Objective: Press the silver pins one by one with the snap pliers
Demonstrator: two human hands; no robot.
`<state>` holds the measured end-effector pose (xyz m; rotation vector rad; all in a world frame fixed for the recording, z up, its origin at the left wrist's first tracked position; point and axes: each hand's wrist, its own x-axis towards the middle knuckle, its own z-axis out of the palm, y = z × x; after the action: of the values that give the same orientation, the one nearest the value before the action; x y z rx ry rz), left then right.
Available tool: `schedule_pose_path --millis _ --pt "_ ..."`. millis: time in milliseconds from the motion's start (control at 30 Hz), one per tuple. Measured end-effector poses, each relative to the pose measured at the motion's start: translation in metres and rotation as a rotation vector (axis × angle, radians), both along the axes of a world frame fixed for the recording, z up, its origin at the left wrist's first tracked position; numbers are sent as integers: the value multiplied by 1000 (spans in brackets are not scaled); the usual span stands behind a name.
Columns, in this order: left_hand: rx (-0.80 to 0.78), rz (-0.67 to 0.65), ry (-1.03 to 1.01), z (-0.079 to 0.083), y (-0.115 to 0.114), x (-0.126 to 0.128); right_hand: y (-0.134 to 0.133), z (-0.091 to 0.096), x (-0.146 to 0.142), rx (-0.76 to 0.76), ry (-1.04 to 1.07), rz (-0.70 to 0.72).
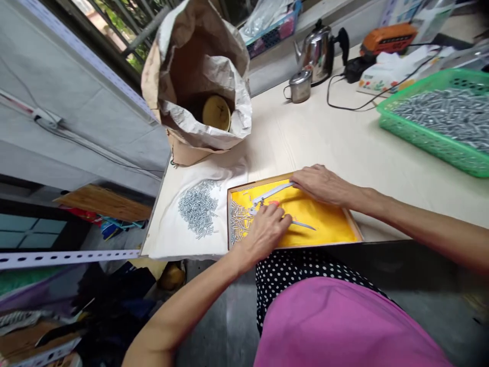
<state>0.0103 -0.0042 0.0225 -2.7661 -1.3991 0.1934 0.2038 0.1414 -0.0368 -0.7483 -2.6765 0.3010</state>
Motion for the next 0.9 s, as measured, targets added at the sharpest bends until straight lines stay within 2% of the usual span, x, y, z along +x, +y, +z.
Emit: schedule_pose_path --millis 133,233,300,400,433,500,567,633,733,900 --pt "-27 2 -16 -34 13 28 -3 -11 19 125 -137 -42" --pt "0 45 -137 -40 12 17 -8 -22 23 105 -204 -49" --pt "85 234 -220 -35 8 -12 -10 -31 23 108 -211 -58" --pt "265 715 -223 -27 3 -77 -9 -44 23 144 -180 -69" --pt "288 839 -193 -27 2 -100 -8 -48 23 152 -163 -66" --pt "237 975 -125 -30 1 -137 -7 -55 24 164 -133 -55" --pt "168 1026 -71 -37 1 -160 -6 -58 25 176 -122 -57" --pt "119 1041 -47 -45 3 -171 -6 -59 24 198 -132 -67" --pt "92 1055 -70 -49 9 -176 -9 -55 23 226 -148 -85" --pt "2 1123 -200 -44 20 -187 -11 -50 20 236 -139 -104"
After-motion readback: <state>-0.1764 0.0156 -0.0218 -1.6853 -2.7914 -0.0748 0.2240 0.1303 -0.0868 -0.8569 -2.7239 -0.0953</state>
